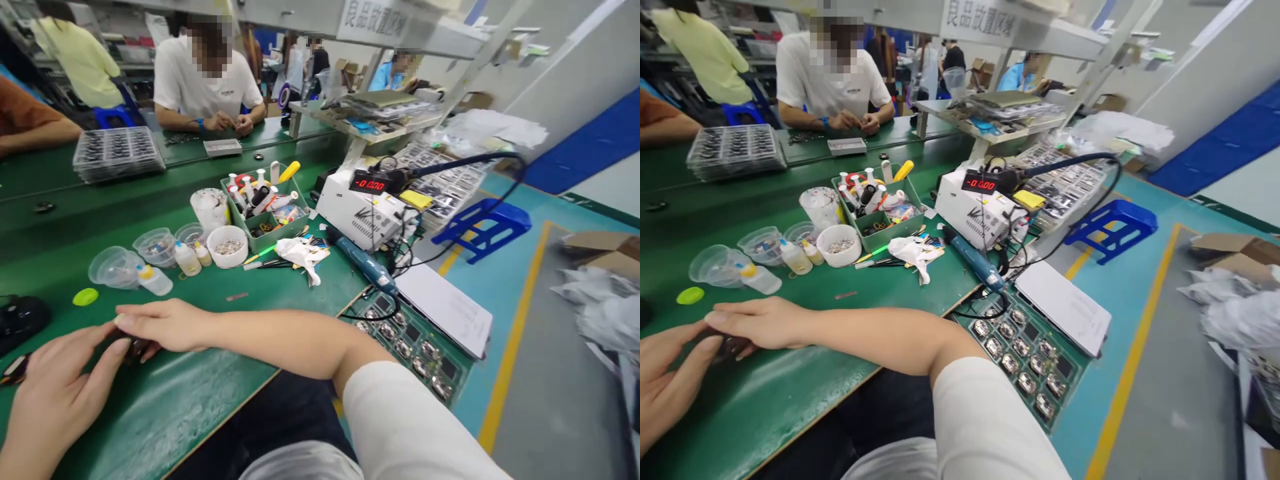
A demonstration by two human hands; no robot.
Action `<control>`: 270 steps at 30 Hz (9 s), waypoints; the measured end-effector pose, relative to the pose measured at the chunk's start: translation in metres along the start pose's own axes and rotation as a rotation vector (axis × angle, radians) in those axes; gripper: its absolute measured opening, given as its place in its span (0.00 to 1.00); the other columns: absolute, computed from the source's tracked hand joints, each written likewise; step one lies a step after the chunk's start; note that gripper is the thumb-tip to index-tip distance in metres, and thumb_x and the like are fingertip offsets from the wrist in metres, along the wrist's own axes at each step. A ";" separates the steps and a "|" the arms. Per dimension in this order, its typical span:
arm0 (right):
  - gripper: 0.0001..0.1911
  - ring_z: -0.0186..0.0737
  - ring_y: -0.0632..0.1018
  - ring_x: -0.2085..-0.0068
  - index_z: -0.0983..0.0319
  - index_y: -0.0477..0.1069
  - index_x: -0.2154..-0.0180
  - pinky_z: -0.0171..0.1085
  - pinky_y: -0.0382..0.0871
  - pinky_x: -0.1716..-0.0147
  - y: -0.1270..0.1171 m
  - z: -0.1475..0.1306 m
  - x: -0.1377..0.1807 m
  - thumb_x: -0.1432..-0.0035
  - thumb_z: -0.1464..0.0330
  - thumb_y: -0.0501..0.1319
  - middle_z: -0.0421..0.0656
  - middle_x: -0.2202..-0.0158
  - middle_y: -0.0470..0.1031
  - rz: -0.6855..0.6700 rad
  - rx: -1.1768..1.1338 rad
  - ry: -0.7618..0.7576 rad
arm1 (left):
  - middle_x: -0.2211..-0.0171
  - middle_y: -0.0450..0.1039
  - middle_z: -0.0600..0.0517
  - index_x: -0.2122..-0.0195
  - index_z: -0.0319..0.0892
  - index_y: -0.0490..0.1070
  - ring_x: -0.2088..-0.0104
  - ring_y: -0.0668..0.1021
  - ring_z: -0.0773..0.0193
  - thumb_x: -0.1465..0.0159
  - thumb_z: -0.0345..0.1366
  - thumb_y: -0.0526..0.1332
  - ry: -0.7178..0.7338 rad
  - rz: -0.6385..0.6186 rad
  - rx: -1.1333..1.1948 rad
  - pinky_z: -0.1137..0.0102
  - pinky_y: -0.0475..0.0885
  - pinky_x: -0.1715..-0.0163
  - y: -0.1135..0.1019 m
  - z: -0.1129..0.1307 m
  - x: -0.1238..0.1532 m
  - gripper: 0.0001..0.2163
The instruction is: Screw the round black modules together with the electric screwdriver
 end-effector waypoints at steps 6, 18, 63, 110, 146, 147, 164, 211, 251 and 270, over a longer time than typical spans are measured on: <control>0.29 0.30 0.78 0.69 0.57 0.67 0.30 0.25 0.74 0.74 0.001 0.002 -0.001 0.27 0.56 0.63 0.40 0.64 0.80 -0.027 0.173 -0.042 | 0.58 0.85 0.49 0.52 0.48 0.76 0.59 0.86 0.54 0.28 0.54 0.56 0.066 -0.025 -0.011 0.63 0.79 0.58 -0.017 0.034 -0.019 0.17; 0.22 0.43 0.82 0.42 0.55 0.78 0.42 0.36 0.73 0.42 -0.046 -0.074 0.140 0.26 0.51 0.57 0.44 0.45 0.83 0.542 1.582 -0.292 | 0.58 0.84 0.50 0.51 0.55 0.72 0.57 0.85 0.45 0.39 0.63 0.62 0.043 -0.109 -0.072 0.52 0.78 0.54 -0.009 0.017 -0.008 0.23; 0.12 0.49 0.80 0.50 0.63 0.77 0.53 0.40 0.74 0.53 -0.179 -0.111 0.227 0.29 0.67 0.56 0.54 0.49 0.79 1.320 1.475 -0.154 | 0.61 0.84 0.45 0.54 0.46 0.79 0.58 0.84 0.44 0.37 0.60 0.63 0.047 -0.105 -0.064 0.52 0.73 0.51 -0.010 0.044 -0.019 0.23; 0.19 0.28 0.78 0.78 0.65 0.74 0.63 0.26 0.66 0.83 -0.012 -0.007 0.005 0.23 0.60 0.55 0.42 0.65 0.78 -0.050 0.061 0.019 | 0.63 0.85 0.51 0.55 0.44 0.79 0.63 0.84 0.60 0.25 0.41 0.58 0.110 -0.062 0.078 0.65 0.77 0.59 -0.013 0.042 -0.029 0.11; 0.16 0.33 0.81 0.66 0.56 0.73 0.44 0.32 0.81 0.66 -0.014 0.001 0.012 0.31 0.61 0.65 0.40 0.55 0.80 0.041 0.437 -0.138 | 0.66 0.83 0.51 0.63 0.47 0.77 0.65 0.83 0.56 0.32 0.48 0.58 -0.161 -0.109 0.019 0.64 0.75 0.62 -0.009 0.039 -0.024 0.14; 0.16 0.34 0.81 0.64 0.56 0.74 0.44 0.32 0.81 0.65 -0.015 0.001 0.013 0.32 0.62 0.65 0.40 0.54 0.79 0.046 0.445 -0.152 | 0.65 0.83 0.51 0.63 0.47 0.77 0.64 0.83 0.56 0.31 0.48 0.57 -0.178 -0.111 0.036 0.65 0.75 0.61 -0.009 0.039 -0.024 0.14; 0.18 0.34 0.80 0.65 0.57 0.75 0.45 0.31 0.78 0.68 -0.020 -0.010 0.019 0.34 0.60 0.68 0.41 0.54 0.80 0.118 0.527 -0.212 | 0.68 0.80 0.51 0.64 0.46 0.75 0.66 0.81 0.57 0.30 0.43 0.60 0.014 -0.078 0.000 0.64 0.74 0.64 -0.011 0.044 -0.024 0.09; 0.34 0.34 0.77 0.64 0.57 0.74 0.39 0.33 0.75 0.63 -0.016 -0.004 0.011 0.44 0.55 0.77 0.41 0.55 0.80 0.013 0.460 -0.241 | 0.70 0.76 0.52 0.67 0.44 0.73 0.70 0.78 0.63 0.32 0.54 0.62 -0.355 -0.099 0.525 0.71 0.76 0.69 -0.001 0.036 -0.017 0.17; 0.28 0.39 0.81 0.56 0.55 0.71 0.40 0.44 0.78 0.48 -0.016 -0.011 0.023 0.35 0.49 0.67 0.42 0.53 0.78 -0.043 0.280 -0.433 | 0.70 0.77 0.53 0.68 0.47 0.72 0.67 0.78 0.57 0.29 0.48 0.54 -0.248 -0.304 0.201 0.63 0.70 0.62 0.009 0.048 -0.024 0.15; 0.18 0.48 0.76 0.34 0.52 0.78 0.42 0.54 0.66 0.31 -0.026 -0.042 0.040 0.29 0.58 0.63 0.48 0.35 0.75 0.154 0.574 -0.686 | 0.64 0.79 0.49 0.62 0.45 0.72 0.62 0.79 0.54 0.30 0.36 0.52 -0.206 -0.268 0.004 0.59 0.68 0.58 0.002 0.044 -0.030 0.09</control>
Point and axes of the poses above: each hand's wrist, its own x-axis away from the middle knuckle, its own y-axis out of the palm, z = x × y, the point moved 7 cm from there along -x, towards the middle knuckle
